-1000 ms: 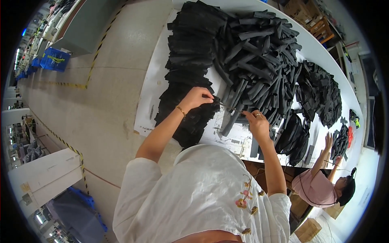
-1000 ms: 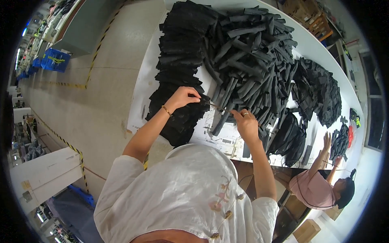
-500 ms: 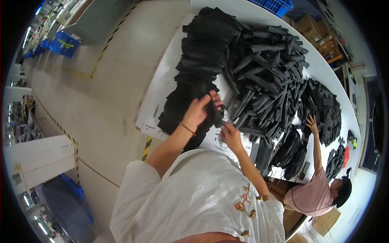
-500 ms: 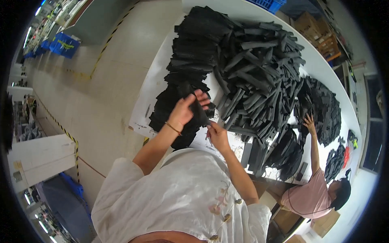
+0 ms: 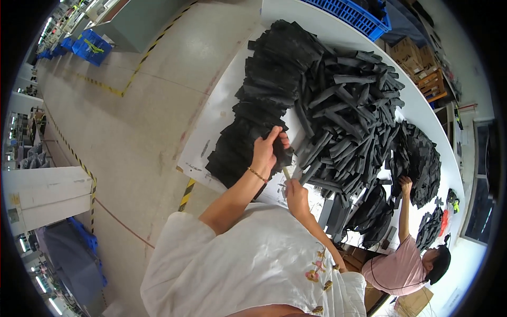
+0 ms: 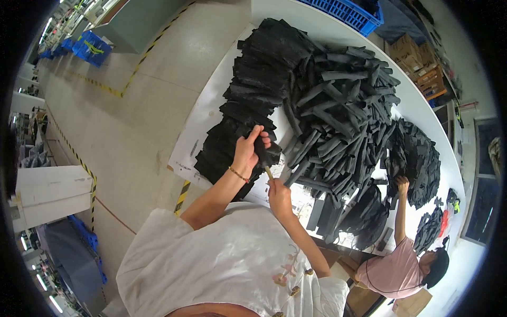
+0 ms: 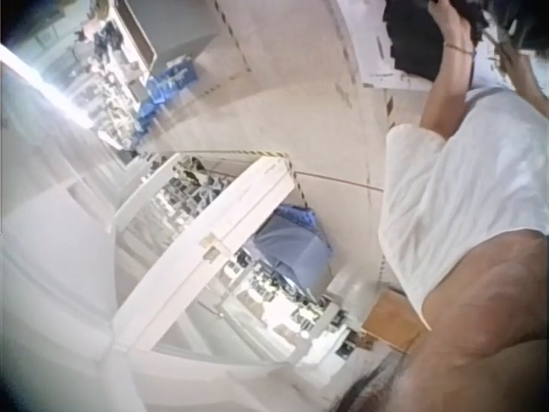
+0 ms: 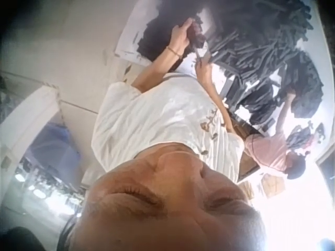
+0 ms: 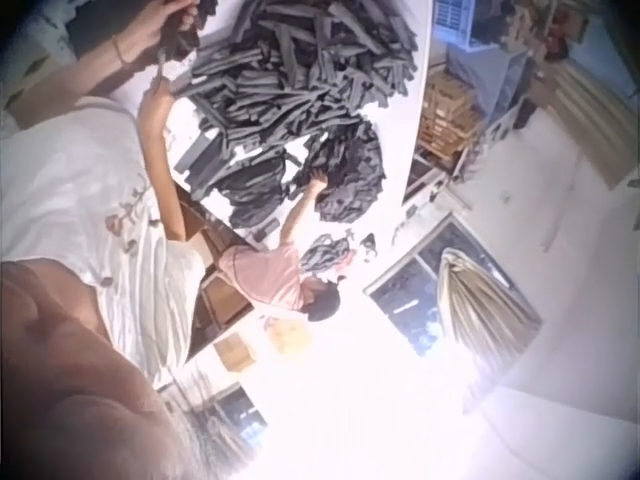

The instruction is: Sorting and inspecting charcoal-like black pieces on a white tabletop using a wooden stick for manipulation and counting.

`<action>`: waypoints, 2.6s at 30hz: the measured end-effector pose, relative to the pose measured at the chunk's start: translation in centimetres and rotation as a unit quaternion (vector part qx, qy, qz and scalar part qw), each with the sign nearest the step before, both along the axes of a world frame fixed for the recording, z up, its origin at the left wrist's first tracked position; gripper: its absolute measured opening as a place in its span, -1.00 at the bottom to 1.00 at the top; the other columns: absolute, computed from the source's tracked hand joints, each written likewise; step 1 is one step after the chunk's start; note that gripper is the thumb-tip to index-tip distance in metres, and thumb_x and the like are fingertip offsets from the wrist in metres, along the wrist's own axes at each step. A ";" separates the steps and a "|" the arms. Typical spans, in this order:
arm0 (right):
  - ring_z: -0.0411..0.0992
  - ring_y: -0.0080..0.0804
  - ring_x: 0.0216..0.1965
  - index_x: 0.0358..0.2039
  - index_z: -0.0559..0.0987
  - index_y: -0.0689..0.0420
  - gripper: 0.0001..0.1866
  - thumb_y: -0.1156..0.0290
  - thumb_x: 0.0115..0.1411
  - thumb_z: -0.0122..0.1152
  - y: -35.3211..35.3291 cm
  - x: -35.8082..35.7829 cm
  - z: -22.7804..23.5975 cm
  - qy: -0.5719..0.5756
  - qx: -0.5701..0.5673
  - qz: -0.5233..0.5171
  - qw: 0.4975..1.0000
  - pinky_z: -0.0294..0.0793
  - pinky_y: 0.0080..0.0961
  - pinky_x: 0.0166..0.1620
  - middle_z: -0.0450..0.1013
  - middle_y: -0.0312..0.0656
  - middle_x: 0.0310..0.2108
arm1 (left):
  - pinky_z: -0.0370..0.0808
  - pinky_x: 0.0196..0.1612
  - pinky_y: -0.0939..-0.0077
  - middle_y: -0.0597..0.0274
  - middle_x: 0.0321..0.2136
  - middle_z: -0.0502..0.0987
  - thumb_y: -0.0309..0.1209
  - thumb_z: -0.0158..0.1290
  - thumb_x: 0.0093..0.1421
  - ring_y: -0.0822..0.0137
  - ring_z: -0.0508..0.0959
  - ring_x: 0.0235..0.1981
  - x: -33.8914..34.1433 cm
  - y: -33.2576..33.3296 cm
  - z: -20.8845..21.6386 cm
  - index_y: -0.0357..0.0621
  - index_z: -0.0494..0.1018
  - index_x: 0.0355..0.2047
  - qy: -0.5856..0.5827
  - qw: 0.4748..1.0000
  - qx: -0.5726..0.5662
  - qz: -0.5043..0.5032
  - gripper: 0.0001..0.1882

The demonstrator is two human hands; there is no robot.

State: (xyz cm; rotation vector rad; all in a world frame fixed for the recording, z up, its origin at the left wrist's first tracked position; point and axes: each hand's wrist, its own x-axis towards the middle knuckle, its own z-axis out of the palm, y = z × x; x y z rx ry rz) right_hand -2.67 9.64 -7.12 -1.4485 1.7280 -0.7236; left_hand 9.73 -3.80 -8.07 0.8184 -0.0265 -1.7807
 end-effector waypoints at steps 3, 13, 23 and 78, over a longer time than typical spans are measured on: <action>0.39 -0.26 -0.68 -0.42 0.45 0.28 -0.82 0.43 0.25 0.00 2.3 -1.7 -0.2 0.015 0.056 0.022 0.998 0.32 -0.36 -0.57 0.36 -0.04 -0.73 | 0.39 -0.60 0.57 0.23 -0.61 0.49 -0.30 0.17 0.15 0.42 0.44 -0.66 -0.4 -0.6 0.1 -0.25 0.50 -0.36 -0.034 0.999 0.027 0.019 -0.76; 0.38 -0.34 -0.73 -0.41 0.49 0.24 -0.84 0.41 0.14 0.20 7.3 -6.4 7.8 0.055 0.070 0.019 0.996 0.33 -0.44 -0.61 0.36 -0.09 -0.75 | 0.07 -0.69 0.70 0.48 -0.79 0.21 -0.29 0.12 0.18 0.60 0.11 -0.82 1.8 -2.8 -0.8 -0.22 0.47 -0.31 -0.093 0.994 0.037 0.048 -0.77; 0.24 -0.59 -0.51 -0.28 0.57 0.27 -0.86 0.50 0.16 0.19 -4.6 -2.1 3.6 -0.156 -0.159 -0.159 0.962 0.23 -0.64 -0.42 0.34 -0.29 -0.52 | 0.24 -0.61 0.70 0.33 -0.60 0.44 -0.30 0.14 0.16 0.57 0.33 -0.68 -3.1 1.0 -1.6 -0.20 0.48 -0.34 -0.054 0.997 0.039 -0.031 -0.79; 0.49 -0.13 -0.45 -0.19 0.56 0.13 -0.79 0.42 0.17 0.12 0.7 -12.3 3.6 0.154 -0.014 -0.011 0.988 0.44 -0.37 -0.37 0.51 -0.04 -0.46 | 0.44 -0.21 0.40 0.17 -0.38 0.55 -0.39 0.09 0.10 0.19 0.52 -0.34 0.9 -7.6 -4.9 -0.18 0.52 -0.38 -0.542 0.554 -0.499 -0.386 -0.87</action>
